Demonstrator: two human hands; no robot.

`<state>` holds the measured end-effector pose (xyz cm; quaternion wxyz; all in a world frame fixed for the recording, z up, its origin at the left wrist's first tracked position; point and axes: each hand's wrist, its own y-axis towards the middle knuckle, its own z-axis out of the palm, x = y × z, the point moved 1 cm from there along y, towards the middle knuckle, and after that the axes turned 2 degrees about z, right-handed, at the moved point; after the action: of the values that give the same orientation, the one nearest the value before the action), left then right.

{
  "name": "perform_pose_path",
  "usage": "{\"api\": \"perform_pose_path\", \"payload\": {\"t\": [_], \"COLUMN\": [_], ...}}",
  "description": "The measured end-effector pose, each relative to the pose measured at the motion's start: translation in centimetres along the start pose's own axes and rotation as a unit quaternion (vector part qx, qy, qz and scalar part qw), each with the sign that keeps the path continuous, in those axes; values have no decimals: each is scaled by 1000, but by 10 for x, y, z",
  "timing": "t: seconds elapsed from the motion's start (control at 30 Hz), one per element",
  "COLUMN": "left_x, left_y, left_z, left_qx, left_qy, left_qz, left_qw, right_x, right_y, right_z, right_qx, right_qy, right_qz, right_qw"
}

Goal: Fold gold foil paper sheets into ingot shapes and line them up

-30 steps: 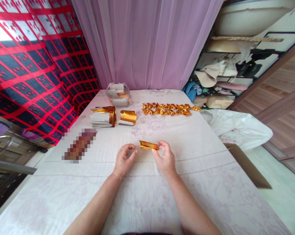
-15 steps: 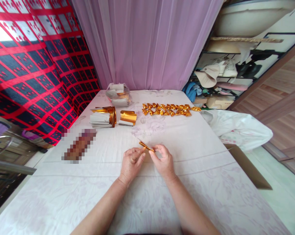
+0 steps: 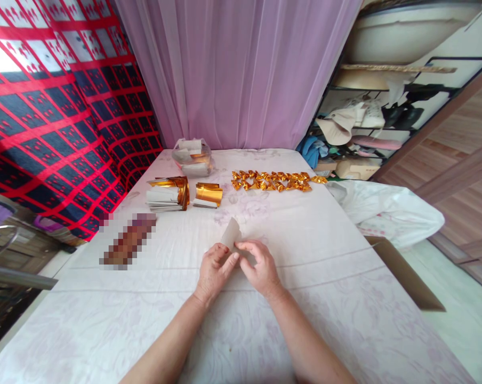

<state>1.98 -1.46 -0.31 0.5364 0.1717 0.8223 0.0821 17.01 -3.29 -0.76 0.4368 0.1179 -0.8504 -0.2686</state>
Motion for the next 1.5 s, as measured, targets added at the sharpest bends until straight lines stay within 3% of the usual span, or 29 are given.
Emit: {"api": "perform_pose_path", "payload": {"t": [0.2,0.37,0.6,0.67,0.8,1.03,1.13,1.33,1.5], "left_x": [9,15,17,20,22,17,11,5,7], "left_y": [2,1,2,2,-1,-8,-9,-9,-10], "left_z": [0,-3,-7,-7,-10,-10,-12,-14,-15], "left_qx": [-5,32,117,92,22,10,9,99,129], "left_qy": [-33,-63,-102,-69,97,300,325,301,283], "left_qz": [-40,-64,-70,-73,-30,63,83,125,114], "left_qw": [999,995,985,991,995,952,942,940,944], "right_x": [-3,-14,-25,-27,-30,-34,-36,-38,-39], "right_y": [2,7,6,5,1,-3,-4,-4,-3], "right_z": [-5,-18,-13,-10,-7,1,4,7,8], "right_qx": [-4,-79,-19,-10,7,30,35,42,39], "right_qy": [16,29,110,115,73,-76,-114,-151,-161], "right_qz": [-5,109,171,181,191,156,136,131,127], "right_qw": [1000,990,979,977,979,984,984,979,978]}}
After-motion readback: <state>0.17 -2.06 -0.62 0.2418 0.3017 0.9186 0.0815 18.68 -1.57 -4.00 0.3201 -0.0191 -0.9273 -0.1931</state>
